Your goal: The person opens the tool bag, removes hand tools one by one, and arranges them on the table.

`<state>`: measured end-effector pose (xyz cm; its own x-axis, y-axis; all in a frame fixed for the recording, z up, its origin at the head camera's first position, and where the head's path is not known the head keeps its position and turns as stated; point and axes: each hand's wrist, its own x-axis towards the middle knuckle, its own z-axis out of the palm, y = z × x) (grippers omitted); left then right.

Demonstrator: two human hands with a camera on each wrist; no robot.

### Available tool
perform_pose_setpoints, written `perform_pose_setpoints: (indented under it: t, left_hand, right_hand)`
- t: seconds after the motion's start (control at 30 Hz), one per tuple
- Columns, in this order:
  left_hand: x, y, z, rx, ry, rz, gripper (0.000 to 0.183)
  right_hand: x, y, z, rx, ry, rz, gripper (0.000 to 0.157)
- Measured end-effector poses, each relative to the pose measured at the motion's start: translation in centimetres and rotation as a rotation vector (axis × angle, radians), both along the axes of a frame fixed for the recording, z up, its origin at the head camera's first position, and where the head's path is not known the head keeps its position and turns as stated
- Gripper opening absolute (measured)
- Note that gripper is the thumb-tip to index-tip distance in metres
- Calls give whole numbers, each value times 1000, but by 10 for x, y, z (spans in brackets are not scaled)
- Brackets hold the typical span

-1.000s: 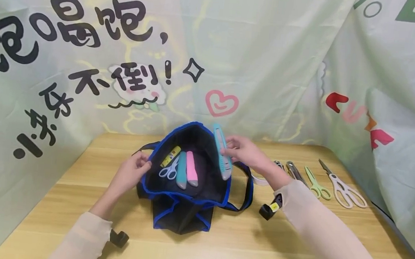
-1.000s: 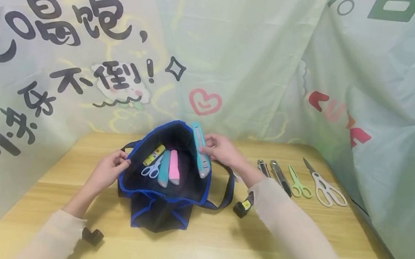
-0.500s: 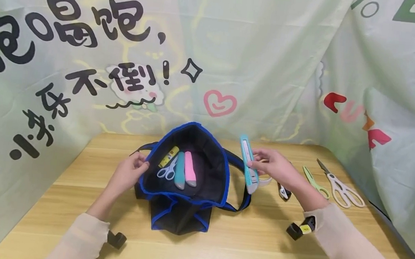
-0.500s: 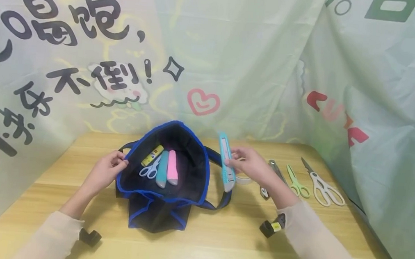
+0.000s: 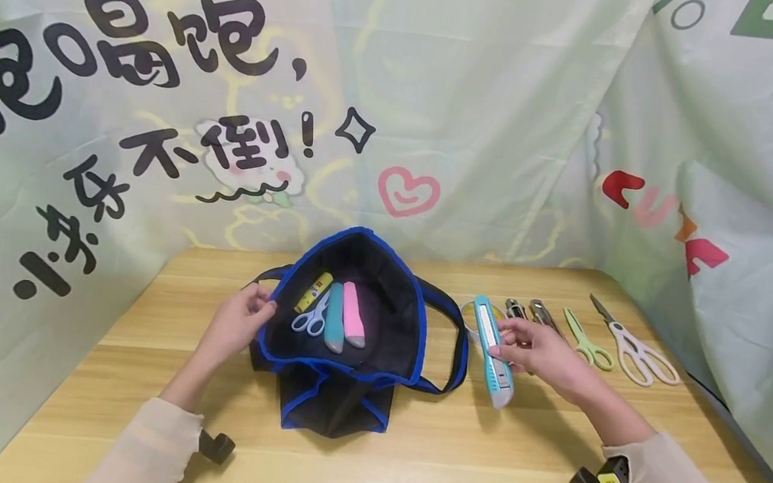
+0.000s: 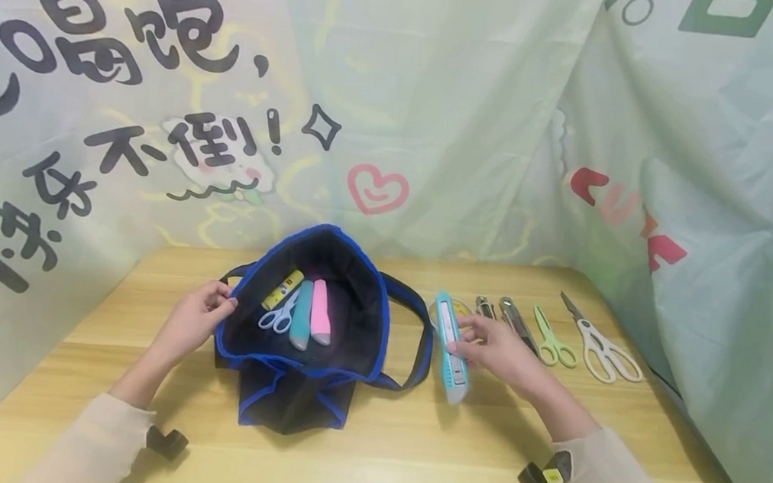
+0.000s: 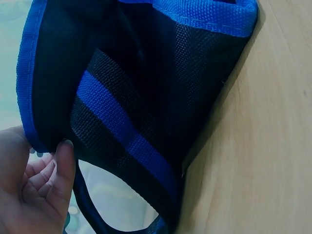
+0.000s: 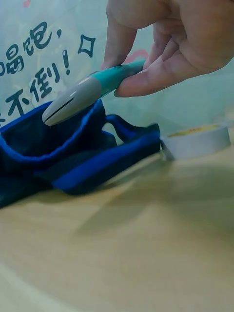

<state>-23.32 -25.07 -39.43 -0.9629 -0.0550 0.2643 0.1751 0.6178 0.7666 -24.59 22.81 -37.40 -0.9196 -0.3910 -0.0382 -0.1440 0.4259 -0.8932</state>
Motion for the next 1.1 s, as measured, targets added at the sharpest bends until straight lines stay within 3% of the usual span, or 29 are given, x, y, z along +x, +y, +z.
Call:
perform_pose_setpoints:
  t: [0.23,0.53,0.93,1.1]
  left_hand:
    - [0,2,0,-4,10,2,16]
    - [1,2,0,-33,20,0,17]
    - [1,3,-4,-33,4,-2,17]
    - [0,3,-3,-36,8,2,17]
  right_hand:
    - [15,10,-19,-52,-43,34,57]
    - [37,17,-42,-63,-112,26,61]
    - [48,23,-53,-50,-157,38,57]
    - [46,22,-57,-15,-132,28,56]
